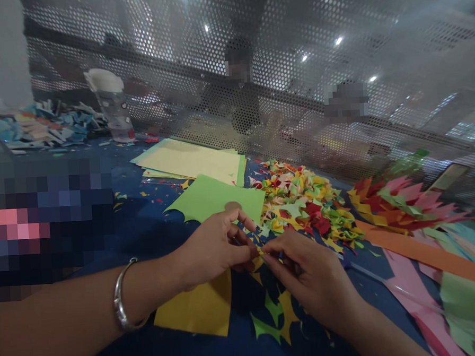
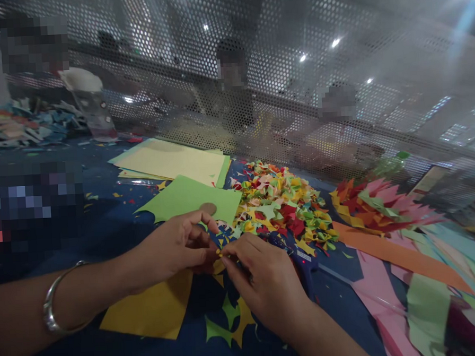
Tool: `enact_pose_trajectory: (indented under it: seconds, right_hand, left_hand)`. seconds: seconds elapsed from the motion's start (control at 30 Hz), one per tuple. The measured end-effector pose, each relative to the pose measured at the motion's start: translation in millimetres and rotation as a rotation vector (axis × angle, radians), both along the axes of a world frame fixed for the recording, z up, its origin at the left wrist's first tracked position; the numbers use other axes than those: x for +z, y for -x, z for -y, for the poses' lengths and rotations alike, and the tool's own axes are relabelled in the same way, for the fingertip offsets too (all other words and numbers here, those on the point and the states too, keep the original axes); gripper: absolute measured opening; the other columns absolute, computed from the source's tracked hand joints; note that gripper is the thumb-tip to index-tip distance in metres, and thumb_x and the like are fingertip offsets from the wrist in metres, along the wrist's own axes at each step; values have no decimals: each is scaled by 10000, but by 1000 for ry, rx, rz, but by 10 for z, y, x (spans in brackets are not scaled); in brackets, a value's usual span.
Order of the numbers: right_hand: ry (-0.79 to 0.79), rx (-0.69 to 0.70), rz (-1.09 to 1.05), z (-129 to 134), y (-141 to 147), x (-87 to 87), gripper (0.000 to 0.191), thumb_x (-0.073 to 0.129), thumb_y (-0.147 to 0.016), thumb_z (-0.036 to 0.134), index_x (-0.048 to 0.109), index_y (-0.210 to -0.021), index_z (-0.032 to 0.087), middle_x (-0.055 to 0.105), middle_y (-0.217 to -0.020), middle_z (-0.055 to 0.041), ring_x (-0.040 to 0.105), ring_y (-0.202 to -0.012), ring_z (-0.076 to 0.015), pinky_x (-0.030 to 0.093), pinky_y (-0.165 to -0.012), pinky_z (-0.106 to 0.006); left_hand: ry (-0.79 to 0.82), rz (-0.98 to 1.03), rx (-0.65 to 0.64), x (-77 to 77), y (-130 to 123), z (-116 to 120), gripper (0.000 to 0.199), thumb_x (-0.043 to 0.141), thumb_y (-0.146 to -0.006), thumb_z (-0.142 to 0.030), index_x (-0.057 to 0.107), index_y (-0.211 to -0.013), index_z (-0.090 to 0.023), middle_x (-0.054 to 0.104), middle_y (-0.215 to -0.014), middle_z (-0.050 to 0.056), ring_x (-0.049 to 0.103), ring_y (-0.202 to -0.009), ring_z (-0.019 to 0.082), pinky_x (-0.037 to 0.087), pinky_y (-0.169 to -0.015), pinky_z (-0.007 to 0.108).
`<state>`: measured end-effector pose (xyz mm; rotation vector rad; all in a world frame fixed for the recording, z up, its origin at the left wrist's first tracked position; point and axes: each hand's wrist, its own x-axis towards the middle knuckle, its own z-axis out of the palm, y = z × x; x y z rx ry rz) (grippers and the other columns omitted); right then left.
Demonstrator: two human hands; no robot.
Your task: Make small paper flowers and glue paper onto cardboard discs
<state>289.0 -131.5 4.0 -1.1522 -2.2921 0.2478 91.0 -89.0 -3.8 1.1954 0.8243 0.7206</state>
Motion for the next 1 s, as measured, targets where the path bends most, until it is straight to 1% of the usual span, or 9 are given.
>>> enact_pose_trajectory:
  seconds: [0.13,0.3,0.37,0.43,0.5,0.6,0.67,0.83,1.0]
  right_hand:
    - [-17,-4,11,0,13,9,121,545,-954,186,654,-904,202,620,-774,-9,585,-677,-130,448,-641,-241]
    - [-24,-24,12,-3,-1,18,123,550,-951,196,657,-891,204,620,-762,-5,572,-642,-125,440,-607,-239]
    - [-31,-48,-5,-8,-21,17,110,565,-945,199,661,-890,202,616,-753,-1,567,-628,-121,435,-597,-237]
    - [-42,-70,-30,-16,-44,15,99,577,-939,200,662,-889,199,623,-762,-3,575,-636,-121,437,-600,-236]
    - [-41,-81,-48,-21,-64,14,93,581,-938,200,662,-891,199,641,-789,-10,591,-656,-124,443,-609,-238]
    - [-35,-92,-49,-21,-81,14,92,580,-940,202,664,-904,206,648,-799,-12,597,-655,-127,452,-617,-243]
    - [-39,-94,-52,-16,-85,13,91,580,-941,206,665,-908,209,645,-787,-11,593,-644,-128,456,-616,-243]
    - [-43,-90,-63,-5,-91,9,84,585,-939,210,662,-904,207,645,-793,-15,591,-646,-132,456,-614,-243]
    - [-14,-90,-48,-3,-108,5,82,577,-943,203,654,-915,212,640,-801,-12,593,-679,-136,451,-638,-245]
  left_hand:
    - [-19,0,26,-7,-11,8,343,737,-699,-185,480,-926,-199,618,-649,-62,609,-538,108,528,-612,288]
    - [-85,-82,-12,-9,4,-15,334,692,-722,-206,502,-997,-203,641,-643,-40,643,-587,149,501,-622,287]
    - [-229,-206,4,-13,27,-32,297,663,-756,-243,535,-1021,-205,655,-661,-22,650,-631,164,462,-605,267]
    - [-429,-383,36,-16,51,-41,253,649,-782,-301,576,-1006,-211,656,-693,-11,629,-647,166,417,-583,257]
    - [-580,-544,24,-19,65,-34,257,666,-779,-381,602,-966,-217,645,-727,-7,598,-649,168,377,-565,257]
    - [-719,-677,-50,-26,55,-3,271,671,-774,-448,613,-904,-217,630,-781,9,563,-674,175,336,-559,260]
    - [-792,-702,-79,-37,36,13,243,644,-798,-430,626,-915,-218,624,-824,23,555,-713,183,332,-576,263]
    - [-838,-708,-131,-59,18,0,160,603,-824,-360,641,-882,-215,612,-837,31,536,-718,179,338,-594,263]
    - [-834,-680,-128,-21,83,-44,89,564,-788,-206,648,-820,-204,625,-778,21,558,-700,170,351,-601,255]
